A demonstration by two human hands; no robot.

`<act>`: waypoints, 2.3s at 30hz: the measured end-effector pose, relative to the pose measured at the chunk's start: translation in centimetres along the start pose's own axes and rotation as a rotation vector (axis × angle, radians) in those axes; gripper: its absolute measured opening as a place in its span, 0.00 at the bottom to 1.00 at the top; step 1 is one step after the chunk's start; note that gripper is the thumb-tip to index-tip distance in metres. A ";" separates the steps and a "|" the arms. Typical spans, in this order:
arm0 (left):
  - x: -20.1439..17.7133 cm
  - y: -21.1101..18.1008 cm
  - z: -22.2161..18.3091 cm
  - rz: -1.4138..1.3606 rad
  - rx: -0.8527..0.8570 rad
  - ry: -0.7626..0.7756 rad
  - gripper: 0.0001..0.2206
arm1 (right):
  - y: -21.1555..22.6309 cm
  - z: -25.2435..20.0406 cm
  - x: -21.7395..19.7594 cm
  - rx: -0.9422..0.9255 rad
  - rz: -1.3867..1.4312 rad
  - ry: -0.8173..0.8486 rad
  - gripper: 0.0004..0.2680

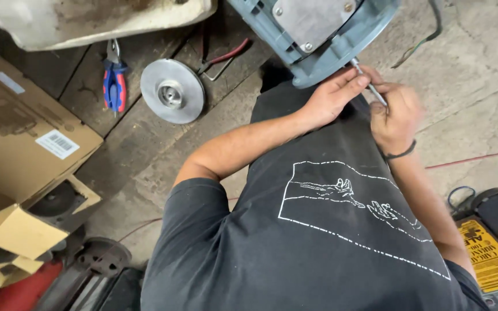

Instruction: Repairing an electric motor by loosening bolts with a hex key and tapping with a hammer

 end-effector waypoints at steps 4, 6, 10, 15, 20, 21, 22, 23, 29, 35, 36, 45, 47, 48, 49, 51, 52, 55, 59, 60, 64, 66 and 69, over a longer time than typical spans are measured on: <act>0.0 0.0 0.1 0.033 0.066 -0.007 0.12 | -5.5 -9.3 6.8 0.933 0.937 0.359 0.28; -0.3 0.4 0.2 0.026 0.064 0.008 0.12 | -5.5 -11.3 7.5 1.164 1.059 0.454 0.30; -0.3 -0.4 0.5 0.077 0.039 0.030 0.12 | -5.2 -3.3 1.4 0.651 0.567 0.080 0.12; 0.4 -1.1 0.2 0.081 0.051 0.026 0.13 | -1.3 -1.2 -1.3 -0.021 -0.053 -0.033 0.14; 1.6 -4.0 -0.6 0.089 0.029 0.058 0.14 | -5.2 -8.4 5.1 1.059 1.039 0.165 0.11; 1.0 -3.1 -0.3 0.088 0.019 0.068 0.14 | -5.4 -7.5 4.8 1.067 1.033 0.154 0.11; 0.2 -2.2 0.1 0.085 0.005 0.053 0.14 | -4.8 -4.0 1.5 0.555 0.517 0.006 0.07; -0.7 -1.3 0.5 0.083 -0.010 0.038 0.14 | -1.5 -1.8 -0.6 0.036 0.005 -0.113 0.06; -0.4 -2.2 0.5 0.092 0.006 0.090 0.15 | -4.0 -4.5 3.9 0.966 0.883 0.217 0.27; 0.0 -2.4 0.7 0.108 -0.056 0.083 0.16 | 0.5 1.4 -2.8 0.002 -0.012 -0.107 0.11; 0.1 -2.3 0.6 0.107 -0.053 0.079 0.16 | -0.4 0.8 -2.7 -0.001 -0.009 -0.106 0.11; 0.4 -3.1 0.0 0.049 -0.052 0.080 0.18 | -3.4 4.8 3.6 0.696 0.769 0.847 0.09; -0.8 -1.3 -0.1 0.040 -0.097 0.005 0.19 | -3.1 6.6 3.6 0.505 0.399 0.963 0.05; -0.6 -1.6 -0.3 0.038 -0.097 0.003 0.19 | -3.1 6.7 3.6 0.504 0.399 0.965 0.05; -0.7 -2.1 -0.4 0.044 -0.082 -0.019 0.17 | -3.5 6.8 3.5 0.477 0.290 0.968 0.06; -0.6 -2.6 -0.7 0.045 -0.066 -0.051 0.16 | -3.9 6.4 3.6 0.444 0.185 0.978 0.07; -0.8 -2.5 -0.7 0.052 -0.082 -0.101 0.16 | -4.2 6.4 3.7 0.398 0.117 0.945 0.09; -1.6 -0.6 -0.8 -0.040 -0.063 -0.205 0.14 | -3.4 6.8 3.8 0.351 0.089 0.889 0.11; -1.6 -0.2 -0.8 -0.120 0.035 -0.265 0.11 | -3.0 6.9 3.8 0.405 0.244 0.865 0.11; -1.6 -0.2 -0.8 -0.119 0.031 -0.263 0.11 | -2.9 7.4 3.7 0.410 0.244 0.864 0.11; -1.1 0.1 -0.7 -0.221 0.021 -0.179 0.15 | -3.9 5.5 4.3 0.428 0.192 1.017 0.07; -1.1 0.4 -0.8 -0.294 -0.009 -0.123 0.17 | -4.1 5.7 4.3 0.369 0.144 0.935 0.08; -2.1 2.3 -1.4 -0.318 -0.114 -0.170 0.21 | -3.4 6.7 3.7 0.382 0.185 0.774 0.09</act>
Point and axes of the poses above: each hand's wrist, its own z-axis towards the middle knuckle, its own x-axis out of the palm, y = z × x, the point moved 9 cm from there along z, towards the middle knuckle, and after that the axes turned 11 degrees about -y, right-handed, at the moved point
